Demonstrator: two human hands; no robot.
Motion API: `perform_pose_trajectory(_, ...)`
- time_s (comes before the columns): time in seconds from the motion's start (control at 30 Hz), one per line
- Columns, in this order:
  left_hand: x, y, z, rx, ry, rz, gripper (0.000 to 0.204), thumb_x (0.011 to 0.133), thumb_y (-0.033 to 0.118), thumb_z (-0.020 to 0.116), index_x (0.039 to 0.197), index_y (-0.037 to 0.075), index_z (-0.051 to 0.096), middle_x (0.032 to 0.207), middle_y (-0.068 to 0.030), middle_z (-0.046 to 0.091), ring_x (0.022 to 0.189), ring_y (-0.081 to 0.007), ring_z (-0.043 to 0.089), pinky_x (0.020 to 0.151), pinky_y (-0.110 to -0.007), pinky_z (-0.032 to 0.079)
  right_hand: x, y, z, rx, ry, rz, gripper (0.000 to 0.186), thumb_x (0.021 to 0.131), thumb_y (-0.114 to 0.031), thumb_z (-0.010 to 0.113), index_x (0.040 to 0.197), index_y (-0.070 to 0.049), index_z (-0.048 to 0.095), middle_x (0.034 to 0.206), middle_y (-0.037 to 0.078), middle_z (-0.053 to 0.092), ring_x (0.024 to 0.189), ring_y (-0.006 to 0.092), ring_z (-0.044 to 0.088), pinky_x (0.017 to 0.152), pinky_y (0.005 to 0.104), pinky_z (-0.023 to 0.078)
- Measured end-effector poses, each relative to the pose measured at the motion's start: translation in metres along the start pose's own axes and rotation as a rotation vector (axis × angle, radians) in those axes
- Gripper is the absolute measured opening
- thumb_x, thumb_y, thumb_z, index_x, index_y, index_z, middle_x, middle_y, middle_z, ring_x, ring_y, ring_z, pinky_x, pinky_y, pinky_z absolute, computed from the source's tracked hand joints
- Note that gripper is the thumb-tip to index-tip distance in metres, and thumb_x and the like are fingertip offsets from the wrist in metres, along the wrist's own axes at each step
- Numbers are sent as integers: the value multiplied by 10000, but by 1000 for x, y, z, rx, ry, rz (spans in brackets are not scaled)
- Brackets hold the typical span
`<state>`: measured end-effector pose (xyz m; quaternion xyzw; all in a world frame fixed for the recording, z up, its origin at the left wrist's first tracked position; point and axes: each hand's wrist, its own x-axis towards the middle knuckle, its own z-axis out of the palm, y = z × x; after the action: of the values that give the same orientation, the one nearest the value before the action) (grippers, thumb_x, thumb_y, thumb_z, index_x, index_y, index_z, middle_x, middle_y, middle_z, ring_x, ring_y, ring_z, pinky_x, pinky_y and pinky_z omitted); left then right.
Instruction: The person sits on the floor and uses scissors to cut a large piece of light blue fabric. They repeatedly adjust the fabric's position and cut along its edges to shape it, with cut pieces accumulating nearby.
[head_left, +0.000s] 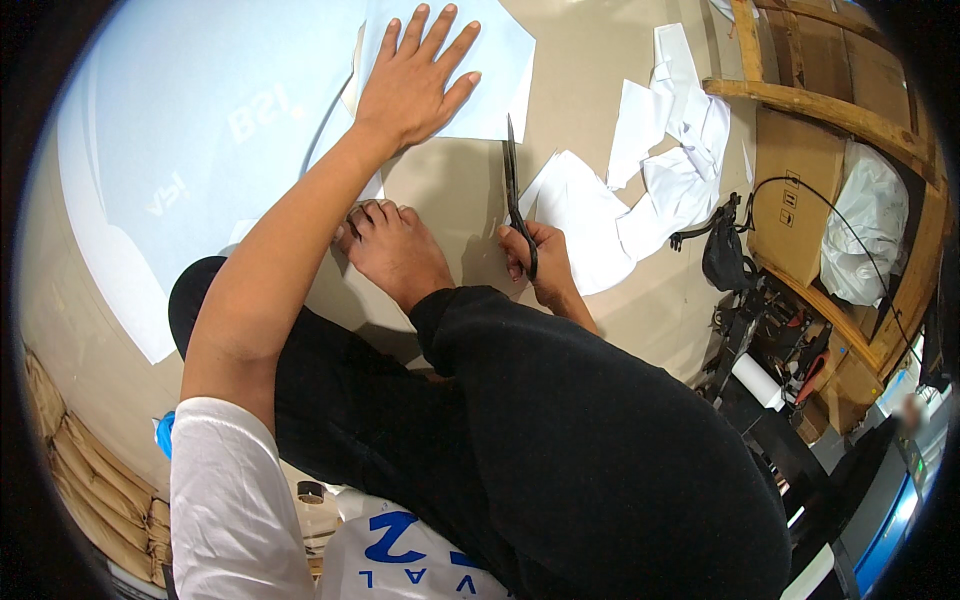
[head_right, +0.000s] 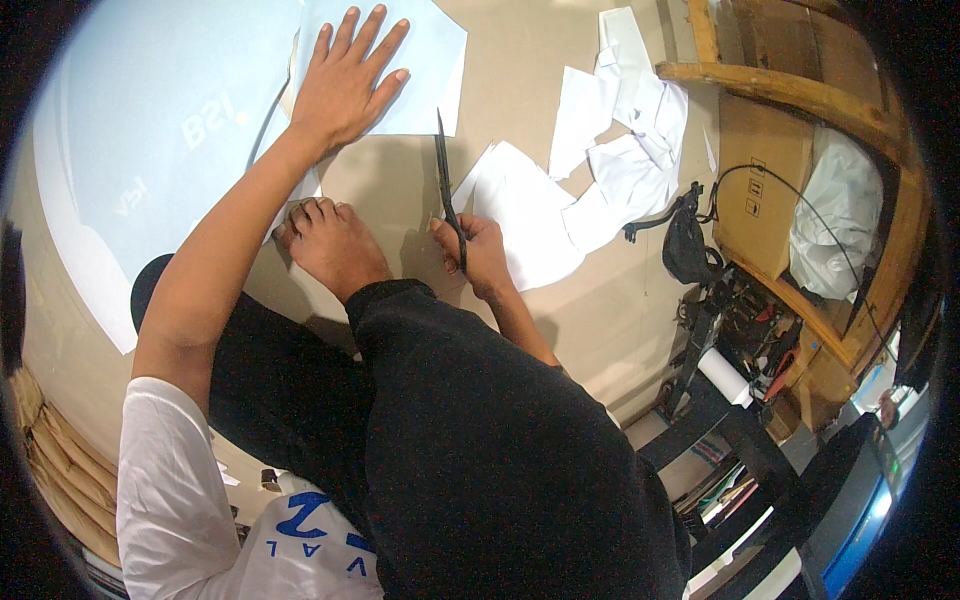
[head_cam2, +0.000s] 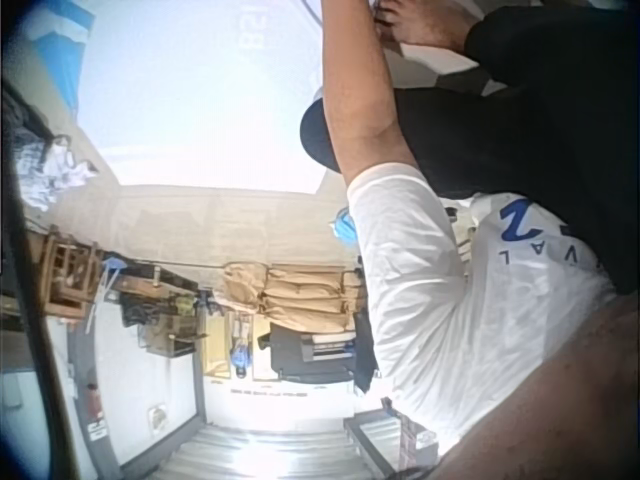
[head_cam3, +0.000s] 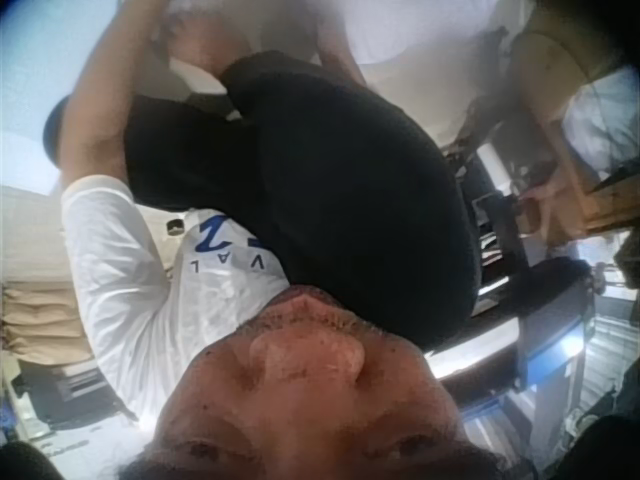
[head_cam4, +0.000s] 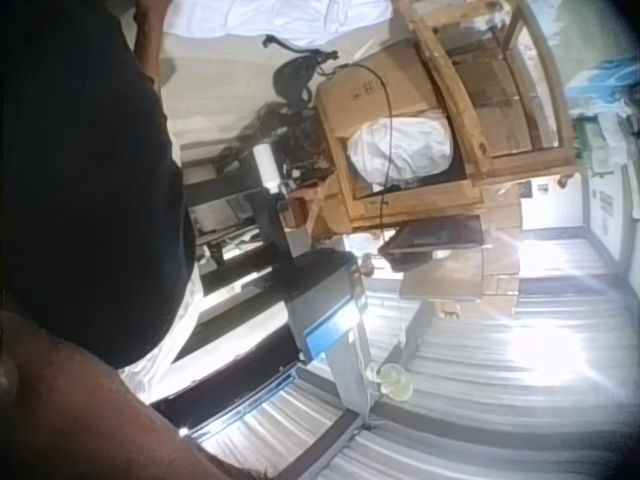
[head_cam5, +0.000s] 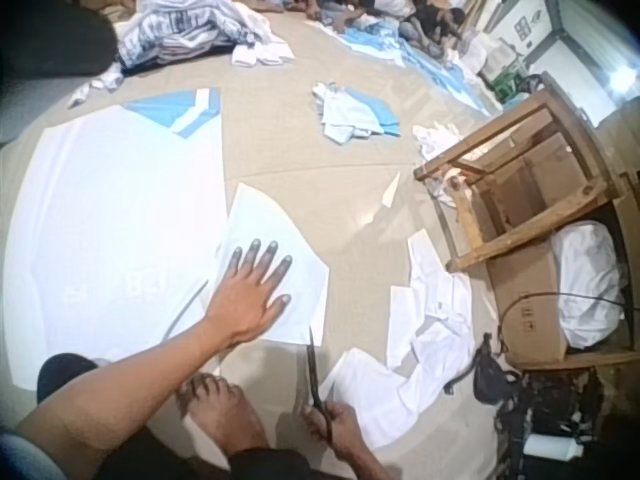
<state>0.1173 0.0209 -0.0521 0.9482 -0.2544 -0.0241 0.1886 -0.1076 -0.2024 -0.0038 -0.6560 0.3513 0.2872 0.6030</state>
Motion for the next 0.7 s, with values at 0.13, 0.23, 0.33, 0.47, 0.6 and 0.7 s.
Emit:
perform_pose_trajectory(0.13,-1,0,-1,-10,7,-6,747,1111,518,446,1726,102,359,1783,-271,283,1650,-512,219,1350,-631,159,2,1,1,2,-5,-18,323,1004,-288,804,854,-17,713,632,8,622,483,89,545,450,263,407)
perform_pose_trajectory(0.23,-1,2,0,-10,10,-4,747,1111,517,448,1725,100,360,1782,-271,286,1650,-512,220,1350,-631,158,2,3,0,4,7,-23,322,995,-293,807,847,-20,722,623,8,624,481,87,542,448,263,395)
perform_pose_trajectory(0.33,-3,-1,-4,0,-1,-17,748,1113,518,445,1726,99,356,1784,-270,282,1652,-512,215,1351,-631,155,3,2,3,6,-4,-15,318,997,-285,802,838,-23,717,617,6,619,482,86,540,451,263,395)
perform_pose_trajectory(0.47,0,2,1,-1,-3,-3,755,1115,523,439,1733,100,340,1790,-267,268,1659,-508,195,1354,-627,142,2,4,-1,18,6,-21,315,1000,-278,795,833,-25,710,618,5,616,490,83,540,459,261,398)
perform_pose_trajectory(0.6,-1,0,-1,-6,-23,-16,760,1117,528,433,1739,105,327,1796,-263,257,1665,-504,177,1357,-622,131,2,5,0,23,-8,-23,303,1008,-256,784,833,-25,696,625,6,609,494,86,541,458,264,402)
perform_pose_trajectory(0.7,0,2,-4,-21,-33,-20,760,1117,522,438,1738,100,327,1797,-265,253,1665,-505,174,1358,-620,129,2,5,1,29,-5,-18,297,1016,-240,775,831,-27,682,630,10,602,490,91,539,453,269,404)
